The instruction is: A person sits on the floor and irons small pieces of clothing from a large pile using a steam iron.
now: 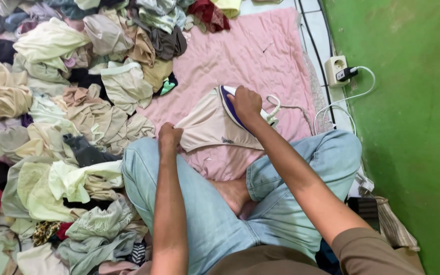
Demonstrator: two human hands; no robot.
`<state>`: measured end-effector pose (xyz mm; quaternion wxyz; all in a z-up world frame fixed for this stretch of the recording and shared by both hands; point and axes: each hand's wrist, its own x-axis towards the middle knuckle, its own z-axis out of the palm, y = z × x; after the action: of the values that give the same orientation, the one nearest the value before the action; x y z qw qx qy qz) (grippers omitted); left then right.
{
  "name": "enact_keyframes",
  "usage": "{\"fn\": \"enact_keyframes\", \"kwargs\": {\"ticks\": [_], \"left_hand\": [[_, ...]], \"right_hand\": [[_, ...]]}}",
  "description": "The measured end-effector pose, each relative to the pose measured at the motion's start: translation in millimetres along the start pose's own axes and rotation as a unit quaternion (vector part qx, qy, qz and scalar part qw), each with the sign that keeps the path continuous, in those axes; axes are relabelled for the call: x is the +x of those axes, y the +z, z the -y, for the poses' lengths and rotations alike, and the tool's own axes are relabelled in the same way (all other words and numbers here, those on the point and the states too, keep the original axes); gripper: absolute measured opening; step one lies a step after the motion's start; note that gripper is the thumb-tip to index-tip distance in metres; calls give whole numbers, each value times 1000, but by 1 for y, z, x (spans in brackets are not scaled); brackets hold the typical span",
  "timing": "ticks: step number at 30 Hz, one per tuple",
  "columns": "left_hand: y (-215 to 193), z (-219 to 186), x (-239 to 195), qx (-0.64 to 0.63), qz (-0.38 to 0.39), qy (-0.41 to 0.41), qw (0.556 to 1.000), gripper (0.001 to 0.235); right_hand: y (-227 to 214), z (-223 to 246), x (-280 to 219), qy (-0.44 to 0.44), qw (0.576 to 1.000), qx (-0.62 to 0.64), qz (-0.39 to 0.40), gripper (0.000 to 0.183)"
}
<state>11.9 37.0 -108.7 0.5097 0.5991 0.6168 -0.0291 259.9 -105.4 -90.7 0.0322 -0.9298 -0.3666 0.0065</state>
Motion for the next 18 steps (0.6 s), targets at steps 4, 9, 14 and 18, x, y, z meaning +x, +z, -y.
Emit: {"fn": "enact_keyframes", "kwargs": {"ticks": [4, 9, 14, 18], "left_hand": [[3, 11, 25, 23, 5, 7, 1000, 44], [12, 22, 42, 18, 6, 7, 1000, 42], [16, 26, 52, -10, -17, 20, 1000, 44], [23, 39, 69, -17, -23, 37, 999, 43]], "right_hand": [[-16, -1, -3, -32, 999, 20, 12, 48], [-6, 1, 1, 25, 1000, -1, 2, 44], [-71, -24, -11, -102, 990, 78, 60, 52], [-65, -27, -50, -412, 910, 29, 25, 45]]}}
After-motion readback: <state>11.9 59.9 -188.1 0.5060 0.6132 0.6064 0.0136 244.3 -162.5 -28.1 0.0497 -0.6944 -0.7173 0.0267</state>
